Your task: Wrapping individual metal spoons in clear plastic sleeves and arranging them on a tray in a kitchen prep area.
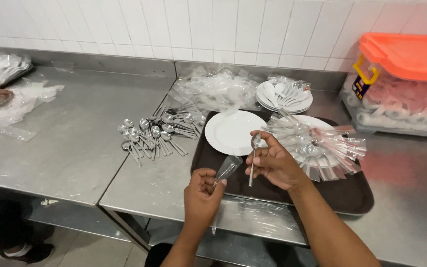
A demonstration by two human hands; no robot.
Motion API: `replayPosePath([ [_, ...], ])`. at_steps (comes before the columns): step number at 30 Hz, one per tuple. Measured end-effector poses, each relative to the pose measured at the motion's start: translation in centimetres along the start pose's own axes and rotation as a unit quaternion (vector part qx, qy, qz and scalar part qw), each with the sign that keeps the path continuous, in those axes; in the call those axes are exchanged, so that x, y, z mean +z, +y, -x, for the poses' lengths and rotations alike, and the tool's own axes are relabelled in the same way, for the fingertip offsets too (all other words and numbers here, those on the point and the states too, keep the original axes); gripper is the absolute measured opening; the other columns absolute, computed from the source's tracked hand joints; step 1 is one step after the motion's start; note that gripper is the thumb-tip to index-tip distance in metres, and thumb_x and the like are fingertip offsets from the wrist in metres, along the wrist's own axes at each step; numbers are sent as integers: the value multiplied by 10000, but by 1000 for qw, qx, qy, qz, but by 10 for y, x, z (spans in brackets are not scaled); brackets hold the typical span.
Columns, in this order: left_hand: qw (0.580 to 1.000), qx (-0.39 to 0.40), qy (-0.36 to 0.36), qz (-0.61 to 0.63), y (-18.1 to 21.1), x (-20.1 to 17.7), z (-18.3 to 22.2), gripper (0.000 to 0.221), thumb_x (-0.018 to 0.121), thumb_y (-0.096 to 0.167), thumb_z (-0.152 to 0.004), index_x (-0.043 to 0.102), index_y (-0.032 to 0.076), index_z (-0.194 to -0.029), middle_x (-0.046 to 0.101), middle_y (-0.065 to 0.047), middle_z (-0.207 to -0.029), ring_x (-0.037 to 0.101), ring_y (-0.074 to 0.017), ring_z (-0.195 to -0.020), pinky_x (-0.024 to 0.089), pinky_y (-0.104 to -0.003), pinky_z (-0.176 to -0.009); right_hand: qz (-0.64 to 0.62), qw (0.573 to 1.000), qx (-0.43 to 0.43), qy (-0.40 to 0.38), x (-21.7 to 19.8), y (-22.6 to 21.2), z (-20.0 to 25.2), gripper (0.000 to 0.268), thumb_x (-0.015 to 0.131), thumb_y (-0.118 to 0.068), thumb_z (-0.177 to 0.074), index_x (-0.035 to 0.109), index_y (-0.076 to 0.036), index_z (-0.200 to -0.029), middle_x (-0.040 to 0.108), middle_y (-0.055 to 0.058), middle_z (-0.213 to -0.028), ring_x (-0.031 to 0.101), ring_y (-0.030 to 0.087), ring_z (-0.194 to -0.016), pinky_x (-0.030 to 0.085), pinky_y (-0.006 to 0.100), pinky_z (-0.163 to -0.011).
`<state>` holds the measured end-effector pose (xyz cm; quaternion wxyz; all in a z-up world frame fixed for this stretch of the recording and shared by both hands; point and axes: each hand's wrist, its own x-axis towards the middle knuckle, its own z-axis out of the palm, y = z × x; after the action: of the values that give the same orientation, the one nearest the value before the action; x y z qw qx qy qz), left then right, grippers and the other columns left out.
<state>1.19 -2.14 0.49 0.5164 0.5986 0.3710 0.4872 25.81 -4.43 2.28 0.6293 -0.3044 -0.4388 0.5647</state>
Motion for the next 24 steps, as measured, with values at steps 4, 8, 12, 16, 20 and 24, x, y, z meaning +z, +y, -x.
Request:
replayPosePath([
  [4,993,94,6,-67,-5,8,0,330,790,235,-861,721,94,-1151,631,21,-720,565,-73,-604,497,-251,-588,7,999,-28,42,6,7,0,574,718,49,-869,447,-130,-1342,717,195,-901,770,422,-756,651,391,-552],
  [8,999,-8,-20,-38,-7,6,-6,310,755,224,-878,804,76,-1146,702,-38,-769,653,-123,-681,570,-285,-590,27,984,-96,148,21,16,5,312,674,-48,-939,499,-93,-1193,702,188,-757,708,352,-597,571,364,-493],
  [12,987,-100,-96,82,-13,-6,-16,299,724,186,-887,809,-6,-1100,825,-204,-888,711,-243,-574,593,-333,-625,50,956,-153,247,34,26,5,251,695,-145,-951,530,-117,-1138,728,224,-769,668,247,-535,485,300,-485],
  [16,966,-148,-162,134,-16,-17,-21,269,731,121,-890,801,-70,-1066,792,-242,-837,661,-250,-548,575,-340,-592,57,941,-182,280,38,19,6,248,677,-157,-976,489,-106,-1130,726,218,-798,703,271,-581,505,310,-512],
  [20,951,-108,-233,174,-30,-21,-26,186,738,65,-897,801,-58,-1022,803,-227,-896,769,-304,-782,564,-347,-554,45,933,-205,292,34,12,7,258,660,-141,-995,452,-127,-1147,717,233,-816,700,268,-592,529,303,-514],
  [24,950,-124,-255,131,-25,-26,-27,246,741,129,-898,807,-23,-1080,810,-204,-819,773,-271,-784,578,-363,-666,69,932,-200,295,34,12,7,285,674,-142,-978,449,-123,-1151,722,229,-806,707,291,-587,527,313,-512],
])
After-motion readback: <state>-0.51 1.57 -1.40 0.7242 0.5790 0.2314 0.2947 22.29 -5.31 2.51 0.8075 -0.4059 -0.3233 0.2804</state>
